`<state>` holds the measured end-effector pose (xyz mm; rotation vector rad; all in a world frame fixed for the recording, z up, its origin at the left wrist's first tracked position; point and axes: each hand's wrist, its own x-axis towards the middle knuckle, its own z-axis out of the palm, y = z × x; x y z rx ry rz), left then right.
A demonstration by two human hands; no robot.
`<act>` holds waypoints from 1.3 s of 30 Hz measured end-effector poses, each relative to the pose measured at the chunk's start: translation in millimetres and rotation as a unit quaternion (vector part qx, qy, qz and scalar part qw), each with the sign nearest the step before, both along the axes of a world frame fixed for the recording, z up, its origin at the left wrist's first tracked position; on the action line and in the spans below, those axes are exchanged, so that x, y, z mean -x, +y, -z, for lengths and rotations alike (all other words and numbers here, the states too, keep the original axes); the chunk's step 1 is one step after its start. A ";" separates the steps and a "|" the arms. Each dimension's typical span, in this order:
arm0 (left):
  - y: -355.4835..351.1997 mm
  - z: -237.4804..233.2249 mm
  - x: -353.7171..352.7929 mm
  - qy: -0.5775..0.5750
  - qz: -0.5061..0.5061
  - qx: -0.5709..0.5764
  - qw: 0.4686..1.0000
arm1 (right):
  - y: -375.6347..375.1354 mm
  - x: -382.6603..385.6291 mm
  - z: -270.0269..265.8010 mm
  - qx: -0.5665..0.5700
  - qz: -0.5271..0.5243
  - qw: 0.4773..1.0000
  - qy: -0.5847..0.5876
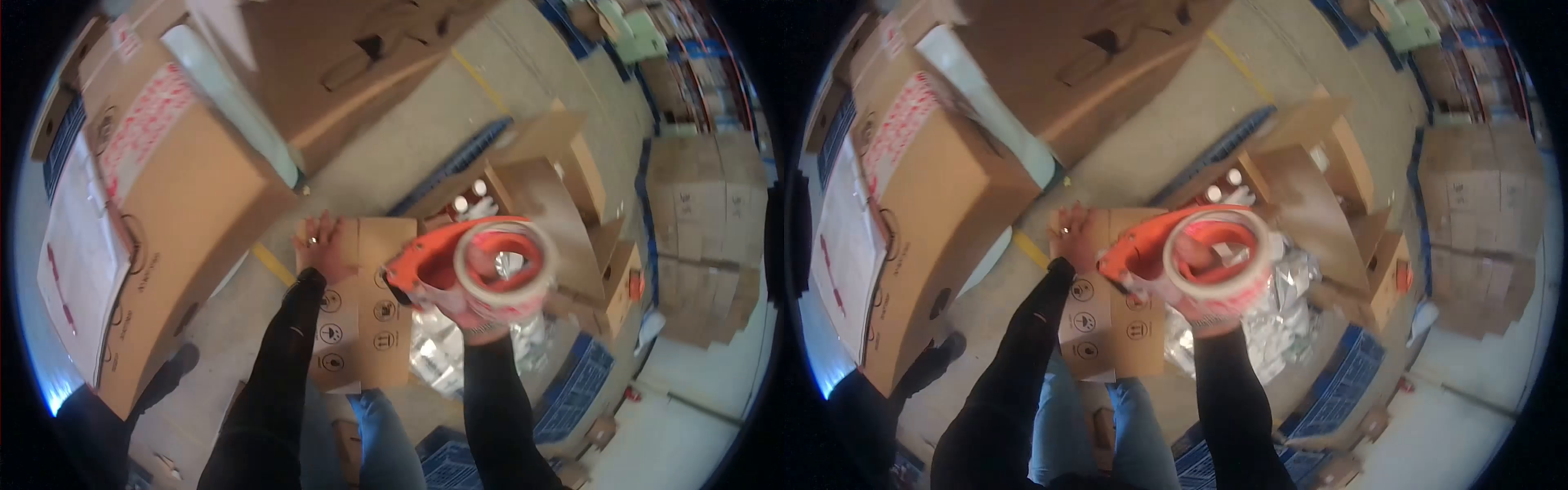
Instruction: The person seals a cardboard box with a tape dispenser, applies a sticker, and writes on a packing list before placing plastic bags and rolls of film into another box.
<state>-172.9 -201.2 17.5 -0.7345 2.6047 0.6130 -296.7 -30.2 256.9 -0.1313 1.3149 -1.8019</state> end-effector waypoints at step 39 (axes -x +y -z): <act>25.5 37.6 -40.0 0.319 -0.118 -0.111 0.934 | -36.3 -40.6 318.6 0.092 0.241 0.883 -0.393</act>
